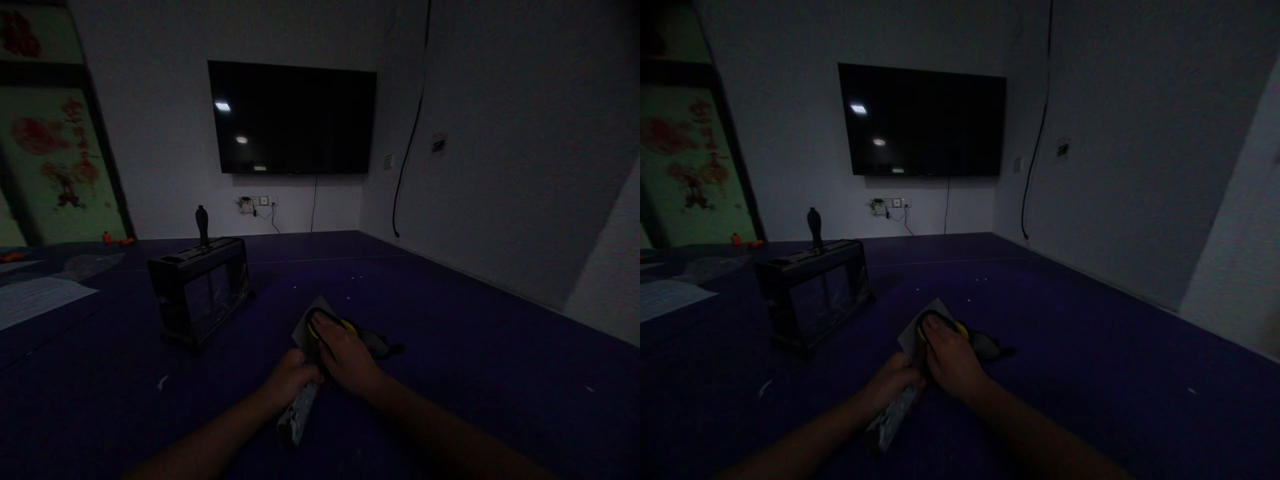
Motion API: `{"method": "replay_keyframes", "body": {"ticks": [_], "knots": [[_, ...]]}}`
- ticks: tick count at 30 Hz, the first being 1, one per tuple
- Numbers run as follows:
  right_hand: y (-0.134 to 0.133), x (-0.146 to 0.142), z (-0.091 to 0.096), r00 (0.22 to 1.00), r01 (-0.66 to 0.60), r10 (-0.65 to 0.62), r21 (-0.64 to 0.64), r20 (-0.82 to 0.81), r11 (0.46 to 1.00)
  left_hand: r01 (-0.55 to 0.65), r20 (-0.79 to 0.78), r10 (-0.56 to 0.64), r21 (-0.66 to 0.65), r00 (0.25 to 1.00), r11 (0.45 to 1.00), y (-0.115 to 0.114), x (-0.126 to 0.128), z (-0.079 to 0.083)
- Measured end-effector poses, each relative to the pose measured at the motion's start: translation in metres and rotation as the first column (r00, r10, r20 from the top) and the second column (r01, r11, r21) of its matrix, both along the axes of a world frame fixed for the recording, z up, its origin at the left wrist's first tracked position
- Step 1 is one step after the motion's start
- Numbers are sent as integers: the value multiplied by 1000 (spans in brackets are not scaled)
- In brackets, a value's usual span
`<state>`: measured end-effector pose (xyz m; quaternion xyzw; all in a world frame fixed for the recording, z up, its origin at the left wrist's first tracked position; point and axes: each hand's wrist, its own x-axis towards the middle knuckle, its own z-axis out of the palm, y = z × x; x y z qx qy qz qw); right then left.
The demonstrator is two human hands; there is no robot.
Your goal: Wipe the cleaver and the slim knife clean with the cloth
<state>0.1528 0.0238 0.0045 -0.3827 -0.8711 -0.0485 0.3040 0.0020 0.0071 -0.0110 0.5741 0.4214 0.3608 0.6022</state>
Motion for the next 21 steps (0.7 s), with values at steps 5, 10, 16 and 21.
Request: {"method": "replay_keyframes", "body": {"ticks": [5,10,16,21], "knots": [[0,0,0,1000,15,-15,10,12,1000,17,2,-17,9,1000,1000,4,-1,-2],[0,0,1,1000,11,-11,-7,19,1000,25,17,-25,4,1000,1000,2,0,0],[-1,0,1,1000,8,-8,-12,-1,1000,-3,-3,3,-9,1000,1000,-1,1,2],[-2,0,2,1000,9,-9,-12,11,1000,5,-30,-5,-2,1000,1000,0,0,3]]}}
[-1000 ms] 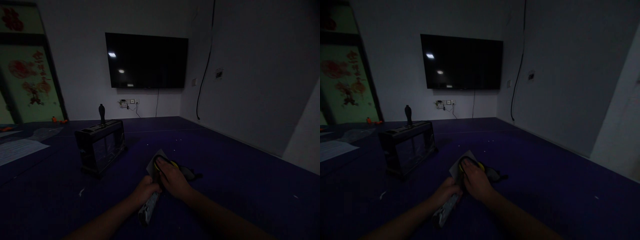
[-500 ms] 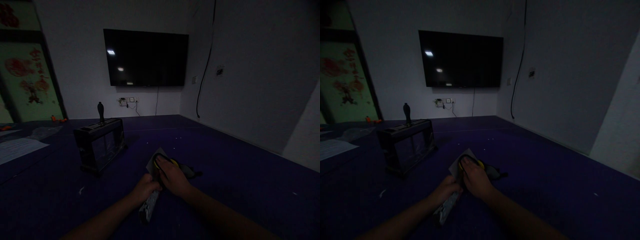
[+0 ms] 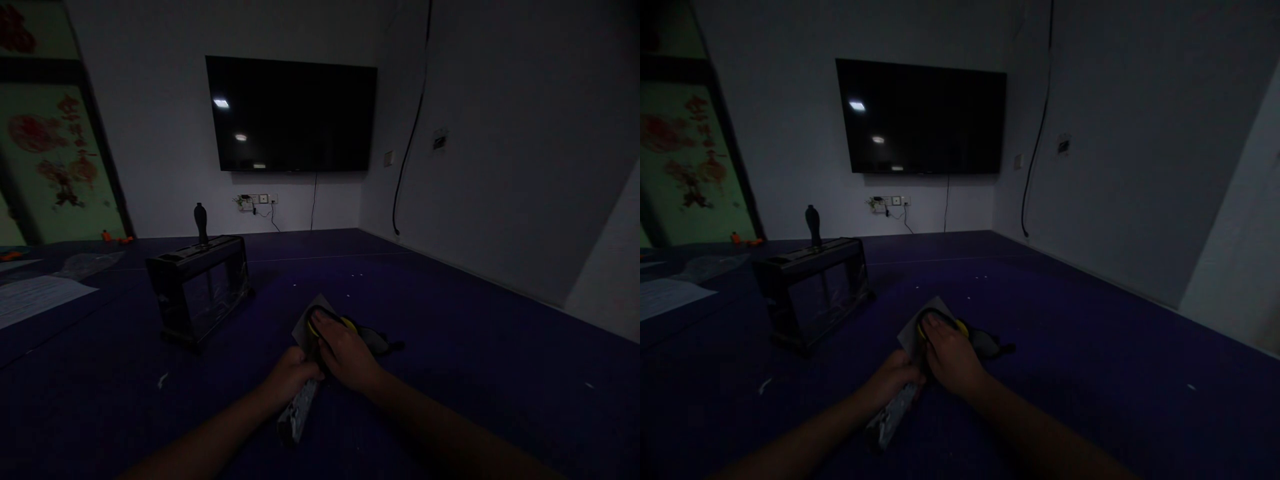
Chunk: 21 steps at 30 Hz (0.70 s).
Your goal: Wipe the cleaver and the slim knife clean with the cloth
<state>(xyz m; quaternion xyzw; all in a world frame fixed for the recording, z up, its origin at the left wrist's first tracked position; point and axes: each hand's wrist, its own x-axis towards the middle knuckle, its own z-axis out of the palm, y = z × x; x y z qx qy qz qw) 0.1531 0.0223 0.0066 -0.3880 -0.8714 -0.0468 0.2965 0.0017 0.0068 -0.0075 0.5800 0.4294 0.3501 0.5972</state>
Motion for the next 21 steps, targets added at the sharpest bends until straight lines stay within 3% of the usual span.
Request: {"method": "replay_keyframes", "body": {"ticks": [21], "knots": [[1,0,0,1000,-17,17,-9,6,1000,-6,27,7,-2,1000,1000,-4,0,1]]}}
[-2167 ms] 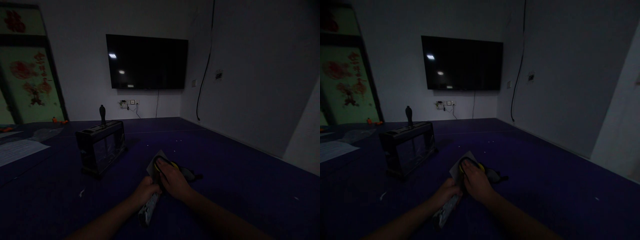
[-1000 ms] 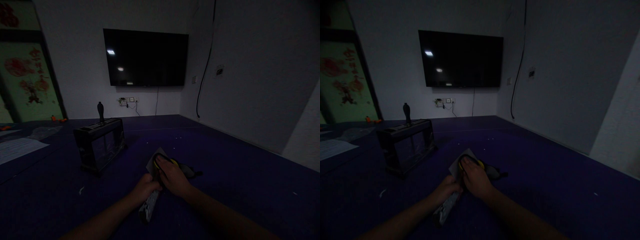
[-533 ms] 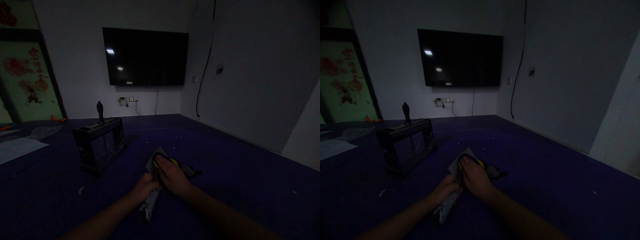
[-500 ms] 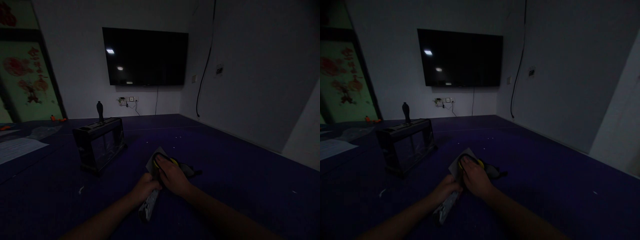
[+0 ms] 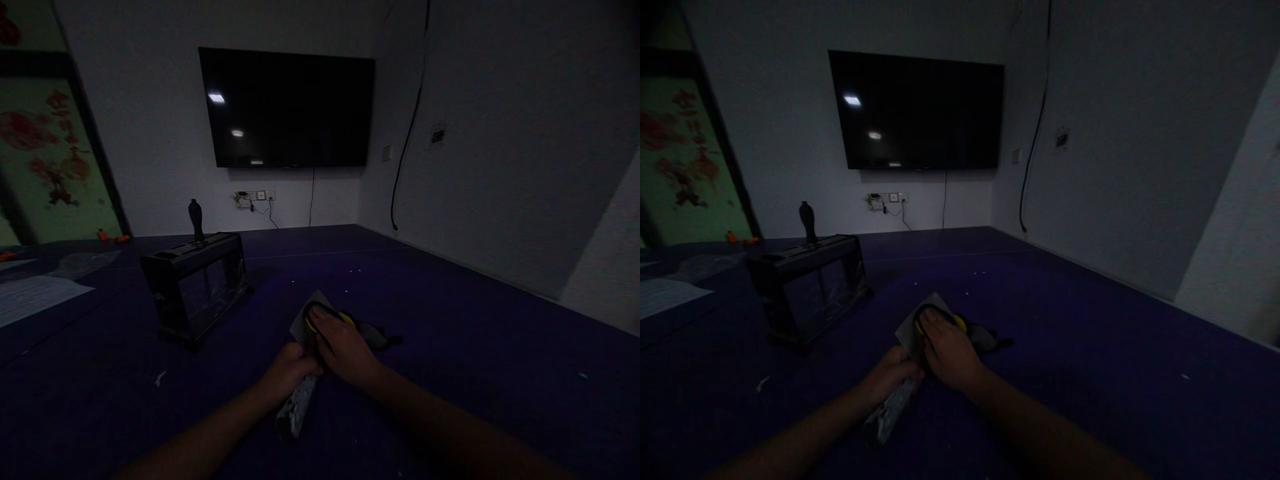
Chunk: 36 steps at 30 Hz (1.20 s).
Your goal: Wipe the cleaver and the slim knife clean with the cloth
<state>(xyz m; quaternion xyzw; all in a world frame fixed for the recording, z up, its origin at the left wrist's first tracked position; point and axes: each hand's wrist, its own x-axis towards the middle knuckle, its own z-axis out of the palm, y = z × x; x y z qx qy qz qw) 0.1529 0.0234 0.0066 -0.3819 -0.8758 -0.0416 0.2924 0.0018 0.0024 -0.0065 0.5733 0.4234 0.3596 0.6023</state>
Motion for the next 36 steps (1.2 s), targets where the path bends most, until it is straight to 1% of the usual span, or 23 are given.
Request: {"method": "replay_keyframes", "body": {"ticks": [9,15,21,29,36], "knots": [[-1,-1,1,1000,-6,6,-3,-31,1000,-13,-35,14,5,999,1000,-3,-1,4],[-2,-2,2,1000,5,-5,-5,-3,1000,-11,-6,11,21,1000,1000,-1,-1,2],[-1,-1,1,1000,-7,7,-3,-23,1000,9,11,-10,27,1000,1000,-1,-1,0],[0,-1,0,1000,7,-7,-7,-10,1000,5,-61,-4,9,998,1000,2,-2,0],[-2,-1,4,1000,9,-9,-12,15,1000,13,-12,-12,27,1000,1000,3,-2,-2]]}}
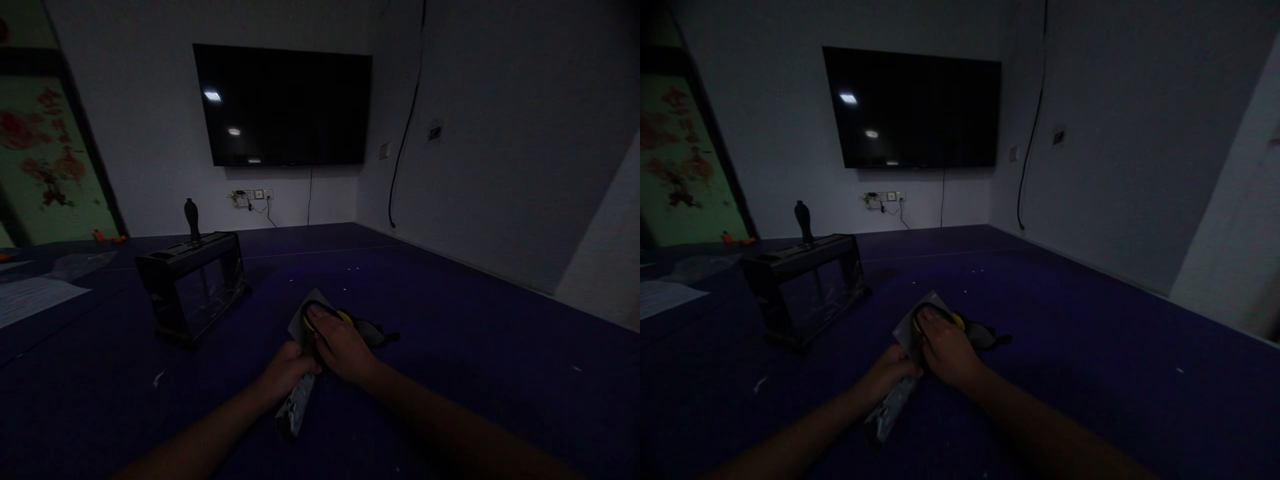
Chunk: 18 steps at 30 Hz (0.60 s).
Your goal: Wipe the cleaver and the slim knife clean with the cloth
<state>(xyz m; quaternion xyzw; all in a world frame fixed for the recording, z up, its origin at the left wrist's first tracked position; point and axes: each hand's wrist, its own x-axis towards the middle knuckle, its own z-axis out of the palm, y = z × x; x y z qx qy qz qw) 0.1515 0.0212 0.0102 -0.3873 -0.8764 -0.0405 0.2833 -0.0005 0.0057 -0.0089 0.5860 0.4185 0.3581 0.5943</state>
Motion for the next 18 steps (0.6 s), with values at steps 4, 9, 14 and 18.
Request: {"method": "replay_keyframes", "body": {"ticks": [4,9,14,18], "knots": [[2,1,-2,1000,-3,3,-3,3,1000,4,-8,-4,17,1000,1000,3,0,-2],[3,0,-4,1000,0,0,7,-10,1000,-14,19,14,-6,1000,1000,1,0,-1],[3,0,-5,1000,-9,9,19,3,1000,-31,89,34,-31,995,999,-5,1,4],[4,2,-6,1000,-29,29,32,0,999,-37,105,42,-54,994,998,-5,2,7]]}}
